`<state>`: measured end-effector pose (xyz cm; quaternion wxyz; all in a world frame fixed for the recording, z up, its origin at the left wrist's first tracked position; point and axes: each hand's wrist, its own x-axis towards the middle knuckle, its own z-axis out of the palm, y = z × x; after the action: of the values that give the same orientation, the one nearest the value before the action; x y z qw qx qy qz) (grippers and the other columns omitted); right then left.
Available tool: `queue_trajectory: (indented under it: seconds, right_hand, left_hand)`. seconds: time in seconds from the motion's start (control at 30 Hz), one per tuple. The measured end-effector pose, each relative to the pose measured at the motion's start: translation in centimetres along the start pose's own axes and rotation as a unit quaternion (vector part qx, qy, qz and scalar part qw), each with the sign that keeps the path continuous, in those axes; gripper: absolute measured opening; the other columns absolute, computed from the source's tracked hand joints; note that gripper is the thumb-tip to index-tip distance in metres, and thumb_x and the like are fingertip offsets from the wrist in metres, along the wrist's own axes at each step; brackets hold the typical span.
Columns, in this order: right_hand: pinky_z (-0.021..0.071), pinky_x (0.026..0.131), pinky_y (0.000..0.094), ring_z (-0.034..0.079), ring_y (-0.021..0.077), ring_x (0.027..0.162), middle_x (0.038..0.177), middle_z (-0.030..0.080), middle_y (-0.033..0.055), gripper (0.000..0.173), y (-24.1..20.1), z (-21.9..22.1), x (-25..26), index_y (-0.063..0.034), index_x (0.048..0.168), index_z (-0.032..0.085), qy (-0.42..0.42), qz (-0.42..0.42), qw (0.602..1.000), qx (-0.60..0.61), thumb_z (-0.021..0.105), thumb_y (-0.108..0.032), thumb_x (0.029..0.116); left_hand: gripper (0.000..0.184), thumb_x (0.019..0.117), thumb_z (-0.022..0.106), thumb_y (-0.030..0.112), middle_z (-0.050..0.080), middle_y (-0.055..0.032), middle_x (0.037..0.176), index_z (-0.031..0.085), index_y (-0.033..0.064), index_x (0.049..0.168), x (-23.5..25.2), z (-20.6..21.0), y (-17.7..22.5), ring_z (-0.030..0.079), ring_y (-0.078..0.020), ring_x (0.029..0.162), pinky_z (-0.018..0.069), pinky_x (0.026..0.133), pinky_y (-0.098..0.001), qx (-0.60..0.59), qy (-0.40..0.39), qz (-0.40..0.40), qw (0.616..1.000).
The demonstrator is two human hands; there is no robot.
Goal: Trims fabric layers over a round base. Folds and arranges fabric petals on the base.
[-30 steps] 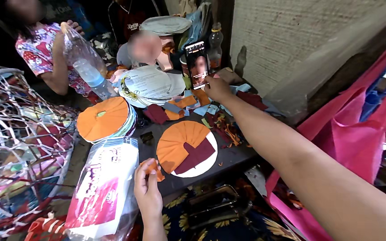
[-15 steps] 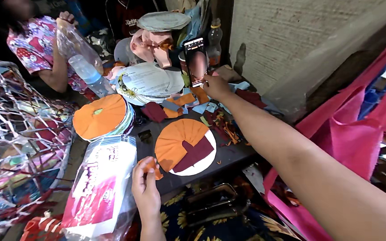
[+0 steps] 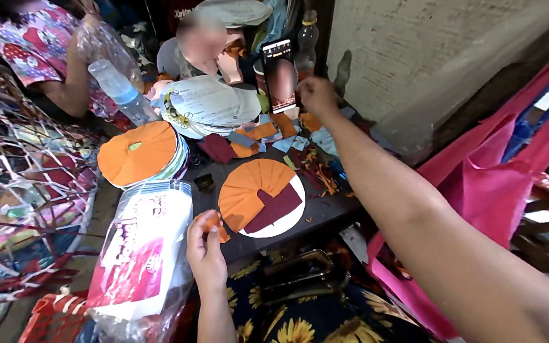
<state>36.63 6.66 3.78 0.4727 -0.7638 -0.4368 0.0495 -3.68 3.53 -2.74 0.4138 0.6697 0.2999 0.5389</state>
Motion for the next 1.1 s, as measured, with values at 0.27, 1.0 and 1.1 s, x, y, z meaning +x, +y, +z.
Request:
queue_trajectory:
  seconds: [0.27, 1.0, 1.1]
  right_hand:
    - [0.0417, 0.053, 0.0175, 0.048, 0.0019, 0.056, 0.077, 0.056, -0.0051, 0.025, -4.4, -6.5, 0.8, -0.0033, 0.121, 0.061, 0.118, 0.055, 0.952, 0.278, 0.043, -0.013, 0.1071]
    - [0.0531, 0.079, 0.0159, 0.064, -0.0005, 0.085, 0.098, 0.071, 0.0066, 0.022, -8.6, 1.0, -29.8, 0.0032, 0.108, 0.071, -0.260, -0.064, 0.921, 0.285, 0.066, -0.015, 0.0967]
    - [0.0541, 0.076, 0.0154, 0.064, -0.0013, 0.081, 0.094, 0.068, 0.0031, 0.019, -8.6, 0.7, -29.7, 0.0016, 0.107, 0.067, -0.258, -0.017, 0.922, 0.289, 0.067, -0.015, 0.0963]
  left_hand:
    - [0.027, 0.0971, 0.043, -0.001, 0.066, -0.0036, 0.110, 0.059, -0.0061, 0.117, 0.0, 0.2, -0.1, 0.066, -0.0067, 0.101, 0.0569, 0.089, -0.0263, -0.023, 0.040, 0.029, 0.998]
    - [0.051, 0.0914, 0.053, -0.004, 0.069, -0.0165, 0.100, 0.041, -0.0148, 0.140, -7.9, 3.5, 6.1, 0.064, -0.0007, 0.086, 0.0504, 0.079, -0.0126, 0.116, -0.194, 0.133, 0.965]
    - [0.053, 0.0901, 0.055, -0.004, 0.066, -0.0170, 0.097, 0.040, -0.0143, 0.140, -8.1, 4.2, 6.0, 0.063, -0.0033, 0.087, 0.0492, 0.083, -0.0118, 0.161, -0.163, 0.168, 0.959]
